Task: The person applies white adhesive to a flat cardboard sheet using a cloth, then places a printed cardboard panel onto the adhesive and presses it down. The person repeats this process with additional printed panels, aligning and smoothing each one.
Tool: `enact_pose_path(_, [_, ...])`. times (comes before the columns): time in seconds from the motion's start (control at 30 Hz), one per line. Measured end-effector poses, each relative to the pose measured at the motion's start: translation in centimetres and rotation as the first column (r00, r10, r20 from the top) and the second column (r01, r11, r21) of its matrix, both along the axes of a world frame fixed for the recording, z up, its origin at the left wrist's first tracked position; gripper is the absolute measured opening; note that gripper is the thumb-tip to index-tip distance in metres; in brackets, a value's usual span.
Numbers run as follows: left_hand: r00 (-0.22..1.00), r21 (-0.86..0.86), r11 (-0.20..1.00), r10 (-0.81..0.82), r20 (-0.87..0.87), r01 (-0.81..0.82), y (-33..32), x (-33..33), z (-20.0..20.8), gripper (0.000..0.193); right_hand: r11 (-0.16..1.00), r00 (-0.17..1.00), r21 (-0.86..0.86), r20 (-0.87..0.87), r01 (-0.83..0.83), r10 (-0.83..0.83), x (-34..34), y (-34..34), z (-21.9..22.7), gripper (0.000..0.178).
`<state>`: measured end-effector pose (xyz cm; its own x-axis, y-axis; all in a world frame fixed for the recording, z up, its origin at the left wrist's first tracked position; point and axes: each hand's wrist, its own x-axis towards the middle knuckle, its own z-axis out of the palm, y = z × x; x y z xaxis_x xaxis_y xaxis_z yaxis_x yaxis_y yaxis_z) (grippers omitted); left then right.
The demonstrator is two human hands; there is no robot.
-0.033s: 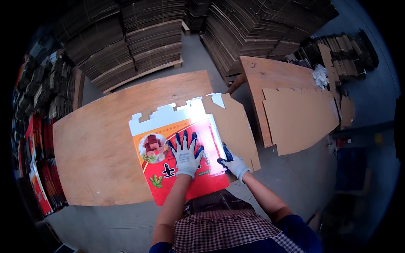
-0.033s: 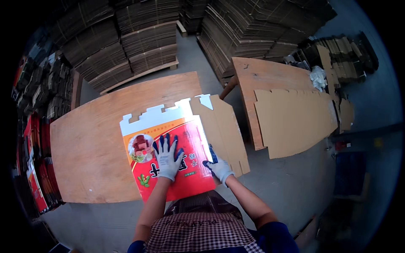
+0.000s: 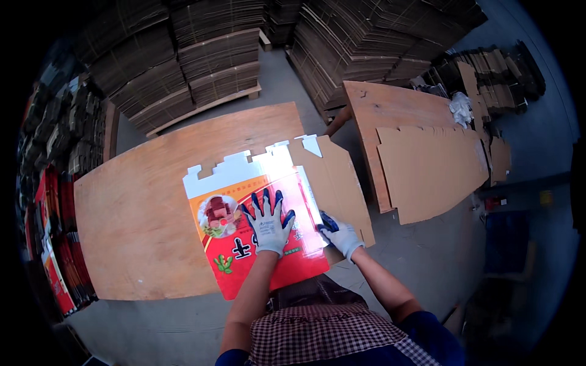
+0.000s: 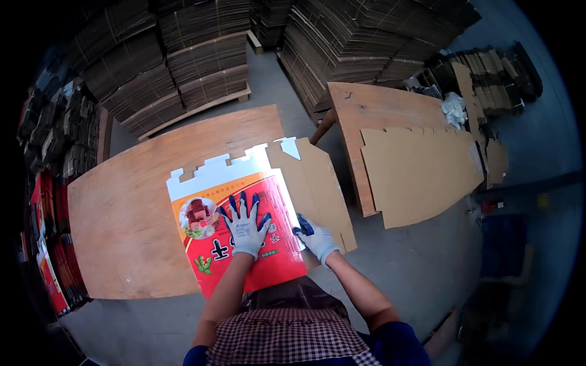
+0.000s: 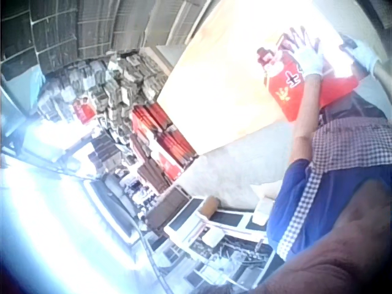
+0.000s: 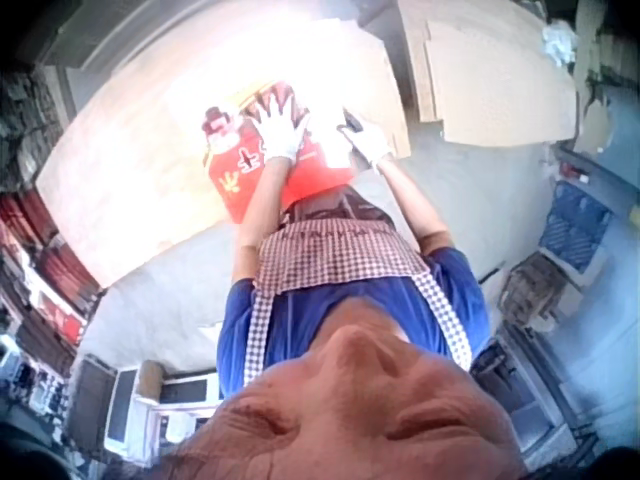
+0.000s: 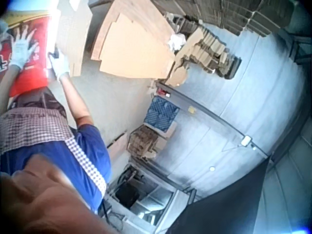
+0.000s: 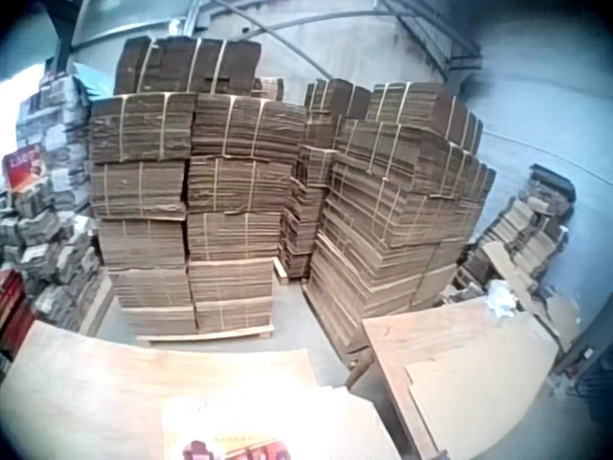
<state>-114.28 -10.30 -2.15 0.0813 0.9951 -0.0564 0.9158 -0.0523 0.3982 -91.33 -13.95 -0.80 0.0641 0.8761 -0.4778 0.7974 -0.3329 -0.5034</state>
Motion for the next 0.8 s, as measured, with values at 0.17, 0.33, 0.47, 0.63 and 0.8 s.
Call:
enact_pose_path(0.17, [0.993, -0.02, 0.998, -0.057, -0.099, 0.056, 0.2, 1.3, -1.6, 0.071, 0.857, 0.926, 0.463, 0.169, 0.228, -0.338, 10.0, 3.5, 0.8, 0.043])
enact_pose_path(0.33, [0.991, -0.071, 0.997, -0.047, -0.124, 0.039, 0.5, 1.0, -1.5, 0.072, 0.869, 0.818, 0.088, -0.392, 0.488, -0.42, 12.6, 5.9, 0.7, 0.038])
enact_pose_path(0.47, [0.992, -0.135, 0.99, -0.045, -0.114, 0.03, 0.5, 1.1, -1.5, 0.073, 0.936, 0.761, 0.104, -0.616, 0.337, -0.205, 9.0, 6.6, 3.5, 0.03])
enact_pose_path(0.63, [0.99, -0.203, 0.979, -0.056, -0.131, 0.028, 0.6, 1.1, -1.3, 0.074, 0.866, 0.97, 0.499, -0.192, -0.035, 0.15, 2.3, 12.8, 0.8, 0.047])
enact_pose_path(0.8, [0.993, -0.165, 0.986, -0.046, -0.106, 0.028, 0.7, 1.2, -1.3, 0.072, 0.741, 0.867, 0.45, 0.274, -0.498, 0.415, 0.4, 17.5, -2.6, 0.055])
